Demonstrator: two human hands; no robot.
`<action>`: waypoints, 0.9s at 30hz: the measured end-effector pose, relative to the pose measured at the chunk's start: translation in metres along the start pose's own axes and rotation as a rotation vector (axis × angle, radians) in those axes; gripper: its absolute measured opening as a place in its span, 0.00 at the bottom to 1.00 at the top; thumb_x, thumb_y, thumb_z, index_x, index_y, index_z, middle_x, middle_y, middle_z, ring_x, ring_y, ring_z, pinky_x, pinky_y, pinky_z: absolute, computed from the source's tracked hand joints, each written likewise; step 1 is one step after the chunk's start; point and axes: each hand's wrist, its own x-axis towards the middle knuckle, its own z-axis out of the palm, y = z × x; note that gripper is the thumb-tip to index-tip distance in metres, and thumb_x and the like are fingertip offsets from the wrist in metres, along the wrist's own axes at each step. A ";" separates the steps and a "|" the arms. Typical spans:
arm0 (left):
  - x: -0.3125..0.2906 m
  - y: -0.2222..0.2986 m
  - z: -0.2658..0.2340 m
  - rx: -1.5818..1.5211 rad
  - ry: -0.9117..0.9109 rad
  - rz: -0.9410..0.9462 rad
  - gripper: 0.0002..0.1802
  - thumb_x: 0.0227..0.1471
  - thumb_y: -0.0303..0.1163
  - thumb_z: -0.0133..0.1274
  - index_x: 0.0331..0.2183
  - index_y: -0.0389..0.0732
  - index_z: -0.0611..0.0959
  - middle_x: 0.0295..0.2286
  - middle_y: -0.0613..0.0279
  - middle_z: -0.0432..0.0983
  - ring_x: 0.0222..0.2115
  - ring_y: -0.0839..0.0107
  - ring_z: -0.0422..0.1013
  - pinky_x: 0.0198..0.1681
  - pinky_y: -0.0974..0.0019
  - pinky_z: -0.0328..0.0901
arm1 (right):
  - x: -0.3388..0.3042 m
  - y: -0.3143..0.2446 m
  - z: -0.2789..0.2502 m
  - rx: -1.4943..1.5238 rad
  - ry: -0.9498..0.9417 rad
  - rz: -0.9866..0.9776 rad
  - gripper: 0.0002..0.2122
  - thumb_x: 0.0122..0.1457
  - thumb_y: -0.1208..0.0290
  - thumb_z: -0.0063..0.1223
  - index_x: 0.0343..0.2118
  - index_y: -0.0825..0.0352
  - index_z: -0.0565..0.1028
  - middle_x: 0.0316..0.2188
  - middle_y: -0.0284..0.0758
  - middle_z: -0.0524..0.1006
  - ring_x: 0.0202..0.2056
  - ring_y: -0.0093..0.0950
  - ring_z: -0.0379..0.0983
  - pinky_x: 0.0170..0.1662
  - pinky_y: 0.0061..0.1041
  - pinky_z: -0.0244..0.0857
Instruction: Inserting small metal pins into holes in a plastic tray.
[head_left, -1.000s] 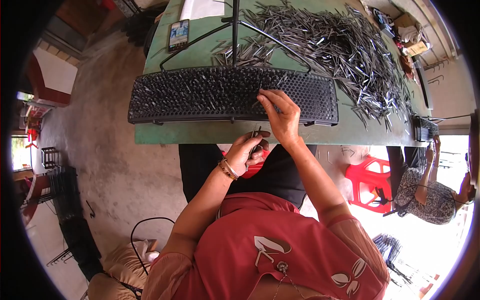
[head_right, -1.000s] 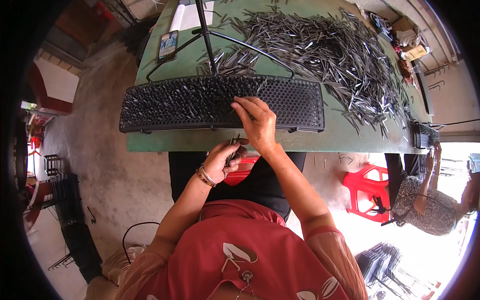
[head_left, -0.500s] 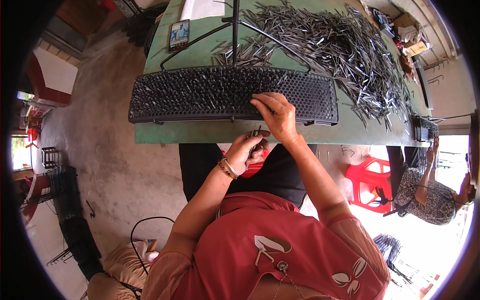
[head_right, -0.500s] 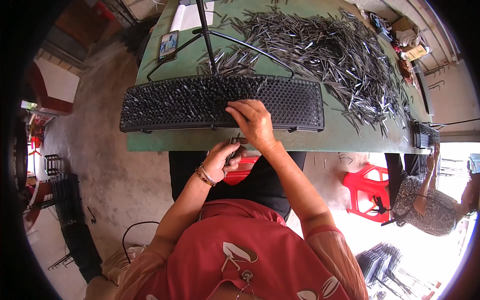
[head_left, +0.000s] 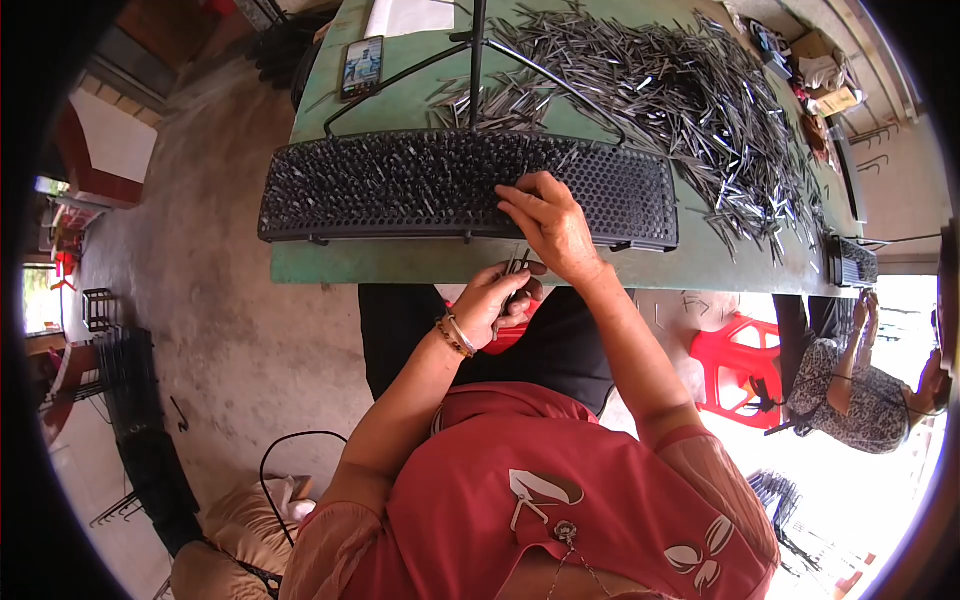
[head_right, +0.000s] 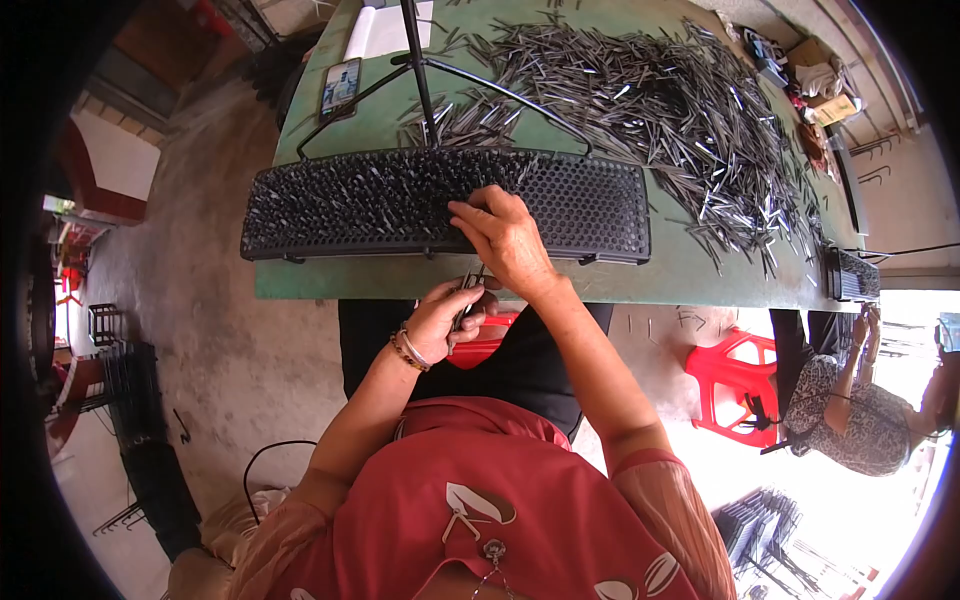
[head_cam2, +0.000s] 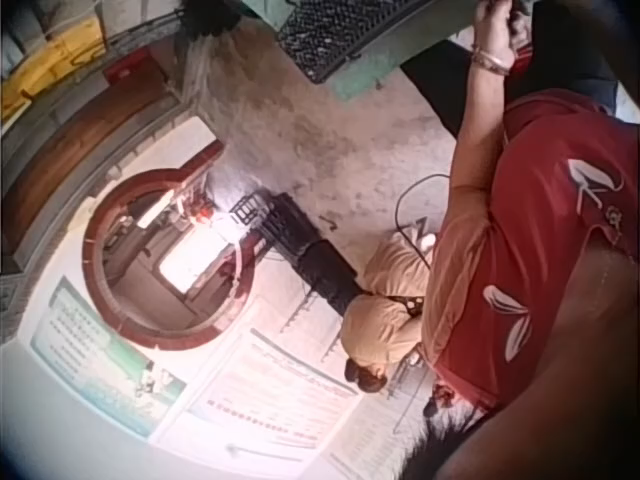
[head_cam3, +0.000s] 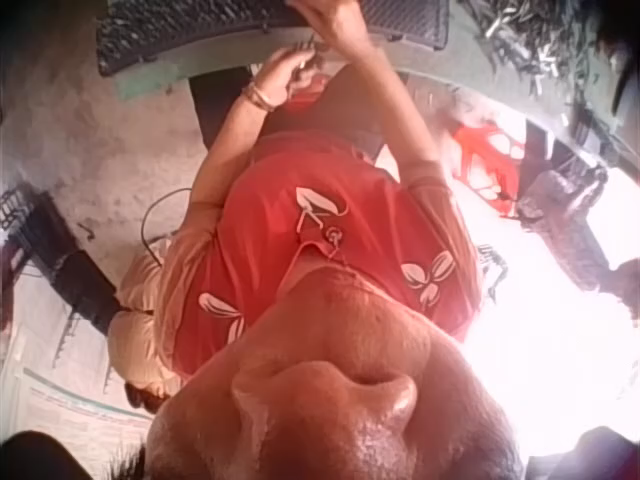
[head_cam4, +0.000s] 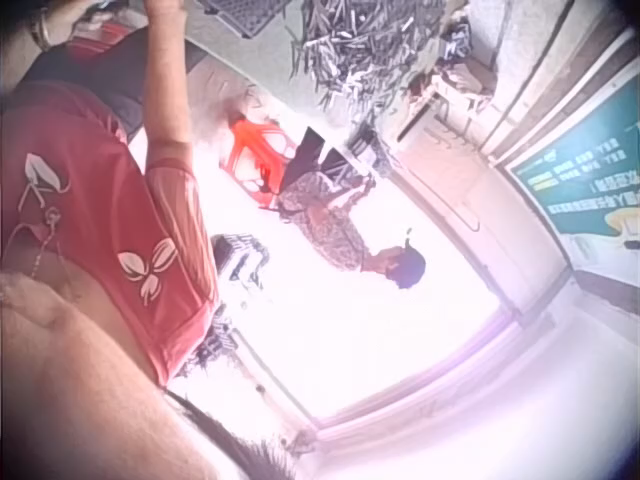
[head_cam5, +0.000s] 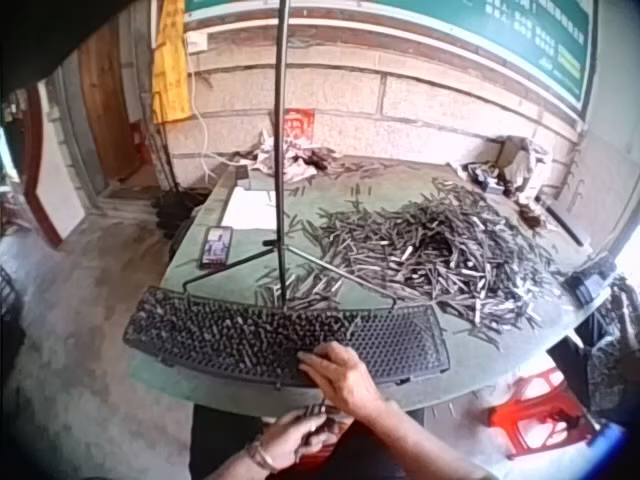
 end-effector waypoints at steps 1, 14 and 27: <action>0.000 0.000 0.000 0.000 0.000 0.000 0.14 0.56 0.32 0.46 0.42 0.35 0.75 0.26 0.64 0.72 0.18 0.84 0.58 0.15 0.81 0.49 | -0.001 0.001 0.000 -0.006 -0.018 -0.014 0.10 0.48 0.76 0.59 0.35 0.66 0.78 0.29 0.36 0.73 0.30 0.35 0.70 0.33 0.32 0.65; 0.002 0.001 0.004 -0.035 0.026 0.049 0.14 0.57 0.32 0.44 0.43 0.36 0.73 0.27 0.61 0.73 0.19 0.83 0.61 0.15 0.81 0.52 | -0.009 0.008 0.003 -0.066 0.054 0.015 0.10 0.49 0.78 0.58 0.36 0.67 0.78 0.29 0.36 0.73 0.30 0.32 0.71 0.33 0.27 0.66; -0.005 0.008 0.002 0.090 -0.107 0.112 0.15 0.58 0.31 0.43 0.46 0.37 0.71 0.29 0.62 0.72 0.18 0.85 0.58 0.16 0.81 0.51 | -0.007 -0.013 -0.031 0.745 -0.285 0.679 0.09 0.55 0.70 0.57 0.31 0.73 0.77 0.26 0.31 0.75 0.27 0.16 0.68 0.30 0.18 0.63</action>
